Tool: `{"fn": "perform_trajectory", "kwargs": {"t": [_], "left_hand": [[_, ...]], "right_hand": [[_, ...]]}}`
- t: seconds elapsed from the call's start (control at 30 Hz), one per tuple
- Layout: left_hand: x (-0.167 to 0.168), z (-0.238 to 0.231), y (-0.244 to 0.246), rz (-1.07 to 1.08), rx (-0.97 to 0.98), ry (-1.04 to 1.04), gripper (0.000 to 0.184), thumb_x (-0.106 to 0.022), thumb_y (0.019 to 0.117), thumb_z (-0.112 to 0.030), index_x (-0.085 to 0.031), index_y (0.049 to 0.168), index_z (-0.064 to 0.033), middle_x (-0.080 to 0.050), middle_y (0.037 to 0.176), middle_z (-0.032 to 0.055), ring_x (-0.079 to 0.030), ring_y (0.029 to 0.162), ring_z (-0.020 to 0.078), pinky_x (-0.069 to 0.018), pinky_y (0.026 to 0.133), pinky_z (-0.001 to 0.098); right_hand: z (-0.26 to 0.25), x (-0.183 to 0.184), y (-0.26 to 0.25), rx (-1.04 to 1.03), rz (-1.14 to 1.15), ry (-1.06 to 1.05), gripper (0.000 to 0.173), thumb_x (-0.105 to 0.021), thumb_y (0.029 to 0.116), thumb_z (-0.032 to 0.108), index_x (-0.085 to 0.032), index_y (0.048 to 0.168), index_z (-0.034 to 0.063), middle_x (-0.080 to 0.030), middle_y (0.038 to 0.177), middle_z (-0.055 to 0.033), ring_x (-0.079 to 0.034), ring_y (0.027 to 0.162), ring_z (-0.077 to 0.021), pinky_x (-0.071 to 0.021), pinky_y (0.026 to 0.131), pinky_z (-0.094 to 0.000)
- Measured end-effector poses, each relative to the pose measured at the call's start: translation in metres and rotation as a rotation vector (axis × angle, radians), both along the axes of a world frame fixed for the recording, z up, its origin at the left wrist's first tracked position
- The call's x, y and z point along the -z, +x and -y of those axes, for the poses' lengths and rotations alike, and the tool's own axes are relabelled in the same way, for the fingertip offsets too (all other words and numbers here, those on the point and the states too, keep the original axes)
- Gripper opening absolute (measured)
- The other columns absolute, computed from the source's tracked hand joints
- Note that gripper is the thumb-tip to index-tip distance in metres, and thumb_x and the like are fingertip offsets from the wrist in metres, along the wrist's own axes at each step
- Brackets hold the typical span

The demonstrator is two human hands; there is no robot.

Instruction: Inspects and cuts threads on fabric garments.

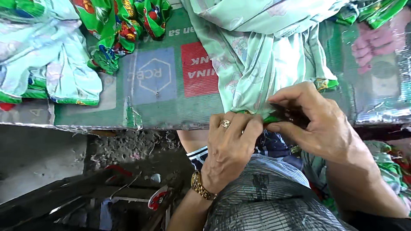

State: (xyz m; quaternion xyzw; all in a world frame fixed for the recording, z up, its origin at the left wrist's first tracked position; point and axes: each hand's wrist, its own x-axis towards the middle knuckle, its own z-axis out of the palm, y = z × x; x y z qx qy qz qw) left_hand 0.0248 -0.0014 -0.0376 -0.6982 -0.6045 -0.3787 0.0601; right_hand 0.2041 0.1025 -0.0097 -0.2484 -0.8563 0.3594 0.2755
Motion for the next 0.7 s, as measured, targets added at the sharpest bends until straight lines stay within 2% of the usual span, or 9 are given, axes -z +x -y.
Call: {"fn": "perform_trajectory", "kwargs": {"t": [0.1,0.27,0.3,0.37,0.4,0.47,0.53,0.63,0.7], "left_hand": [[0.004,0.012,-0.001,0.021,-0.034,0.023,0.007,-0.066,0.0969,-0.007,-0.073,0.100,-0.0062,-0.071,0.093,0.0066,-0.064,0.089,0.0175,-0.0469,0.087,0.0349],[0.003,0.023,-0.003,0.038,-0.065,-0.017,0.007,-0.066,0.0980,-0.008,-0.071,0.101,-0.0056,-0.072,0.096,0.0064,-0.066,0.094,0.0171,-0.0480,0.090,0.0335],[0.003,0.023,-0.003,0.054,-0.067,-0.016,0.006,-0.066,0.0978,-0.008,-0.072,0.100,-0.0055,-0.072,0.095,0.0062,-0.066,0.095,0.0168,-0.0486,0.091,0.0329],[0.002,0.022,-0.003,0.068,-0.079,-0.024,0.006,-0.066,0.0979,-0.008,-0.072,0.099,-0.0059,-0.072,0.095,0.0051,-0.066,0.095,0.0157,-0.0487,0.091,0.0315],[0.001,0.021,-0.002,0.056,-0.092,-0.031,0.007,-0.066,0.0980,-0.009,-0.072,0.101,-0.0055,-0.073,0.094,0.0054,-0.066,0.094,0.0159,-0.0487,0.090,0.0314],[-0.001,0.021,-0.002,0.011,-0.120,-0.063,0.011,-0.066,0.0984,-0.009,-0.072,0.105,-0.0038,-0.072,0.094,0.0070,-0.065,0.093,0.0185,-0.0489,0.088,0.0329],[-0.004,0.021,-0.002,0.003,-0.111,-0.098,0.010,-0.064,0.0985,-0.008,-0.072,0.103,-0.0048,-0.070,0.093,0.0073,-0.065,0.093,0.0193,-0.0481,0.086,0.0337],[-0.008,0.025,0.003,0.119,-0.032,-0.091,0.009,-0.063,0.1000,-0.011,-0.070,0.098,-0.0072,-0.070,0.091,0.0043,-0.064,0.093,0.0142,-0.0477,0.085,0.0286],[-0.007,0.029,0.008,0.179,0.011,-0.066,0.009,-0.063,0.1004,-0.013,-0.069,0.097,-0.0075,-0.069,0.089,0.0030,-0.063,0.091,0.0112,-0.0473,0.087,0.0264]], "right_hand": [[-0.001,0.001,0.001,-0.018,0.031,0.084,0.033,-0.064,0.0991,0.035,-0.060,0.121,0.0103,-0.062,0.088,0.0082,-0.055,0.072,0.0066,-0.0467,0.061,-0.0103],[0.002,0.002,-0.001,-0.019,0.090,0.237,0.034,-0.067,0.0964,0.036,-0.063,0.119,0.0102,-0.067,0.089,0.0040,-0.061,0.073,0.0000,-0.0492,0.061,-0.0180],[0.004,0.002,-0.003,0.001,0.115,0.301,0.032,-0.067,0.0958,0.033,-0.065,0.116,0.0091,-0.068,0.086,0.0018,-0.061,0.068,-0.0047,-0.0472,0.056,-0.0223],[0.006,0.002,-0.005,0.003,0.148,0.417,0.018,-0.062,0.0944,0.018,-0.068,0.107,0.0055,-0.065,0.078,-0.0038,-0.060,0.059,-0.0155,-0.0417,0.047,-0.0312],[0.007,0.004,-0.004,0.008,0.146,0.447,0.013,-0.060,0.0939,0.013,-0.068,0.101,0.0052,-0.062,0.074,-0.0046,-0.057,0.056,-0.0172,-0.0383,0.045,-0.0323],[0.007,0.005,-0.002,0.039,0.126,0.472,0.010,-0.059,0.0942,0.009,-0.067,0.097,0.0046,-0.063,0.073,-0.0059,-0.056,0.055,-0.0173,-0.0379,0.045,-0.0319],[0.008,0.007,0.000,0.073,0.133,0.505,0.010,-0.059,0.0947,0.009,-0.067,0.097,0.0033,-0.062,0.072,-0.0076,-0.056,0.054,-0.0194,-0.0371,0.045,-0.0330],[0.010,0.010,0.000,0.089,0.177,0.571,0.010,-0.057,0.0949,0.008,-0.065,0.098,0.0023,-0.059,0.071,-0.0096,-0.055,0.053,-0.0240,-0.0361,0.044,-0.0358],[0.010,0.010,0.001,0.086,0.177,0.574,0.011,-0.058,0.0954,0.011,-0.063,0.100,0.0027,-0.059,0.072,-0.0091,-0.054,0.053,-0.0235,-0.0355,0.044,-0.0352]]}}
